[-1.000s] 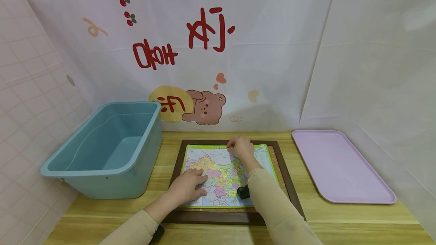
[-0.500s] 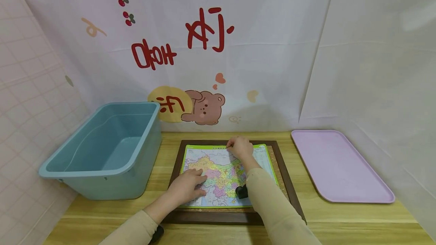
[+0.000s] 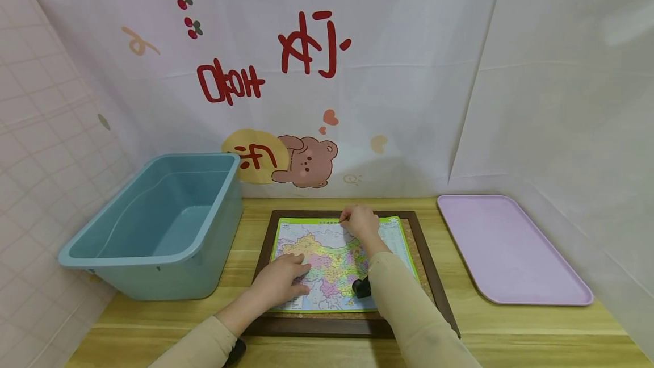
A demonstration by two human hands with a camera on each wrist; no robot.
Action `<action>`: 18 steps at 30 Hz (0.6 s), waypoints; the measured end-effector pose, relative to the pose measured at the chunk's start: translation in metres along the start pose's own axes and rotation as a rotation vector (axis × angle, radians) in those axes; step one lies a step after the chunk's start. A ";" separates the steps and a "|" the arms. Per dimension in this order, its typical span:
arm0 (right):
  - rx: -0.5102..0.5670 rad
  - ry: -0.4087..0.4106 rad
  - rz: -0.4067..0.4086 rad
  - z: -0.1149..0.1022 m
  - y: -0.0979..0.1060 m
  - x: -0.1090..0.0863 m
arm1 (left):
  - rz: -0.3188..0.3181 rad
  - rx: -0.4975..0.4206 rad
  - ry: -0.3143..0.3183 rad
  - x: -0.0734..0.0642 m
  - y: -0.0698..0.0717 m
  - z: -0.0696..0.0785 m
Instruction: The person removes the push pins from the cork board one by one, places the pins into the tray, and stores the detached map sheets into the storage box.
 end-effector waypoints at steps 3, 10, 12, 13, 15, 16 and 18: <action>-0.001 0.003 0.001 0.000 -0.001 0.000 | 0.001 0.003 -0.001 0.000 0.001 0.000; 0.014 -0.015 -0.012 0.000 -0.001 0.000 | 0.002 -0.004 -0.003 0.000 0.000 0.000; 0.012 -0.017 -0.013 0.000 0.000 -0.001 | 0.004 0.001 -0.006 -0.001 0.000 0.000; 0.011 -0.018 -0.013 0.000 0.000 -0.001 | 0.006 0.001 -0.007 -0.001 0.000 0.000; 0.011 -0.019 -0.011 0.000 0.000 -0.001 | 0.008 0.003 -0.009 -0.001 0.000 0.000; 0.015 -0.022 -0.010 0.000 0.000 -0.001 | 0.009 0.001 -0.009 -0.001 -0.001 0.000; 0.019 -0.020 -0.009 -0.001 0.000 -0.001 | 0.010 -0.002 -0.009 -0.001 0.000 0.000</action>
Point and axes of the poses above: each hand's wrist, its own x-axis towards the middle knuckle, its own y-axis out of the back of the hand, z = x × y, the point moved 6 cm from there along x, towards the middle knuckle
